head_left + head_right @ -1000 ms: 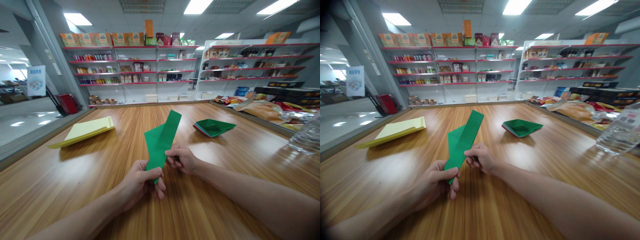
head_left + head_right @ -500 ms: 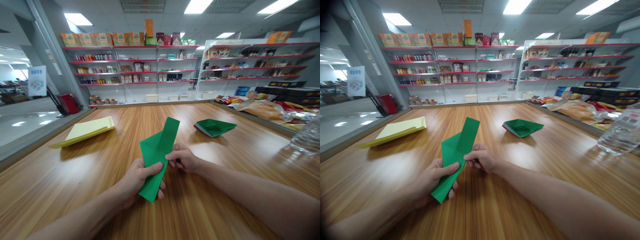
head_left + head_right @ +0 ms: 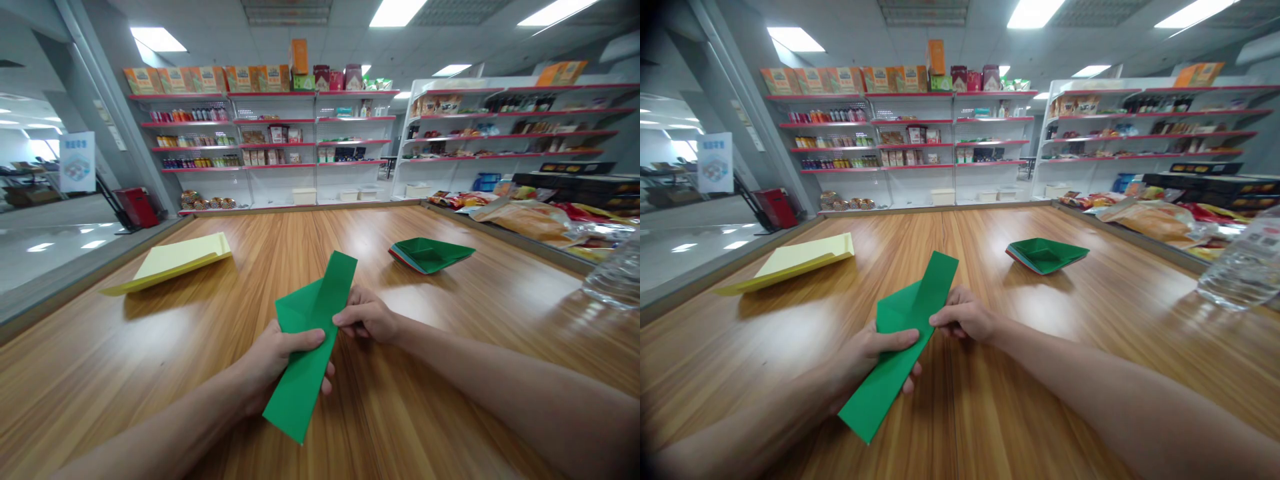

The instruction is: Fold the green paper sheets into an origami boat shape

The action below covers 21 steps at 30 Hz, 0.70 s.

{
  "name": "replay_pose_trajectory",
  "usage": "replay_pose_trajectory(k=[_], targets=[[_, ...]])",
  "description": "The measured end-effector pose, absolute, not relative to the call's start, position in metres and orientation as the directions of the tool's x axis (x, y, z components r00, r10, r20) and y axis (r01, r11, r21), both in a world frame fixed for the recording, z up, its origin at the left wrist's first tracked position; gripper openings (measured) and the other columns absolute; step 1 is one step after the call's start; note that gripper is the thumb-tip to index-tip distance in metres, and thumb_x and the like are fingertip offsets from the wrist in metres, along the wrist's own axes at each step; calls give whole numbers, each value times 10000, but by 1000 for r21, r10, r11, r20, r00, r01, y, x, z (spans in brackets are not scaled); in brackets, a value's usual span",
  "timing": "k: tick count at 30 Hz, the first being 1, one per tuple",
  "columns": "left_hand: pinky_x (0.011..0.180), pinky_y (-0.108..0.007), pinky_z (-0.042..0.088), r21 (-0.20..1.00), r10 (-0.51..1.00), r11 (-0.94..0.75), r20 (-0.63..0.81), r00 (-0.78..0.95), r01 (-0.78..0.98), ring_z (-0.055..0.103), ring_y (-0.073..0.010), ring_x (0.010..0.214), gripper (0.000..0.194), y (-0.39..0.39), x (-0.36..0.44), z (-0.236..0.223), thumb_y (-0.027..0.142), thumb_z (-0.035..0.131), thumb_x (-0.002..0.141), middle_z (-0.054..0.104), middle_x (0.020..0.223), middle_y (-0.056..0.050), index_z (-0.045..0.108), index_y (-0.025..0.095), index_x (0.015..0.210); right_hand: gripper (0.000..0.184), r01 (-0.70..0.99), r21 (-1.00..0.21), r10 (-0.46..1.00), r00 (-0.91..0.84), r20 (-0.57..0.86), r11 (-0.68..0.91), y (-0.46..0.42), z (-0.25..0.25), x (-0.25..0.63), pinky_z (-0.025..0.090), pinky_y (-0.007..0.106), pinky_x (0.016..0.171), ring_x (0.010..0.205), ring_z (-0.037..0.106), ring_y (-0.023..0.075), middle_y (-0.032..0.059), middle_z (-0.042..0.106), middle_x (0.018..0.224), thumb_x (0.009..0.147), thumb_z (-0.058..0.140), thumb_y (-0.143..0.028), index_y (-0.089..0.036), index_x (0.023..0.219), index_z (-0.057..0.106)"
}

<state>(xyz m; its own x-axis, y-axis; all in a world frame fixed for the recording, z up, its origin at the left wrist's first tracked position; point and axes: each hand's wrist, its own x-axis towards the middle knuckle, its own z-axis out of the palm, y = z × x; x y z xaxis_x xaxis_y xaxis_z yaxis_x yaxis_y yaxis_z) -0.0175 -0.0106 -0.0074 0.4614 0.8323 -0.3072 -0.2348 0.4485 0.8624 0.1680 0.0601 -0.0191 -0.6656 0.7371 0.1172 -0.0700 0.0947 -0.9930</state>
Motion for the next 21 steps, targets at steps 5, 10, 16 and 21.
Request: replay_pose_trajectory(k=[5,10,16,21], targets=[[509,-259,501,840,824,480,-331,460,-254,676,-209,603,366,-9,-18,-8,294,669,741,700,738,-107,560,118,1043,340,-70,-990,767,-626,141,125,61,-11,171,152,199,302,270,306,51,-29,399,289,668,595,-293,-126,379,531],[555,-269,523,858,834,435,-269,481,-275,670,-200,662,364,2,-22,-13,293,657,762,713,792,-134,615,80,1054,299,-95,-990,726,-673,140,104,56,-18,168,155,185,292,293,335,46,-25,470,372,662,610,-302,-130,431,530],[529,-230,483,855,868,430,-304,393,-290,691,-213,661,370,-1,-21,-10,233,716,698,718,774,-112,622,92,1027,280,-83,-991,743,-656,133,104,70,-23,175,124,194,299,283,314,47,-36,448,351,632,645,-271,-131,425,522],[497,-229,465,863,873,438,-342,348,-252,691,-223,640,327,-2,-20,-12,247,726,682,718,717,-116,621,89,948,353,-139,-973,848,-478,229,185,91,-20,186,127,216,341,291,296,51,-14,430,324,684,621,-268,-126,382,507]])
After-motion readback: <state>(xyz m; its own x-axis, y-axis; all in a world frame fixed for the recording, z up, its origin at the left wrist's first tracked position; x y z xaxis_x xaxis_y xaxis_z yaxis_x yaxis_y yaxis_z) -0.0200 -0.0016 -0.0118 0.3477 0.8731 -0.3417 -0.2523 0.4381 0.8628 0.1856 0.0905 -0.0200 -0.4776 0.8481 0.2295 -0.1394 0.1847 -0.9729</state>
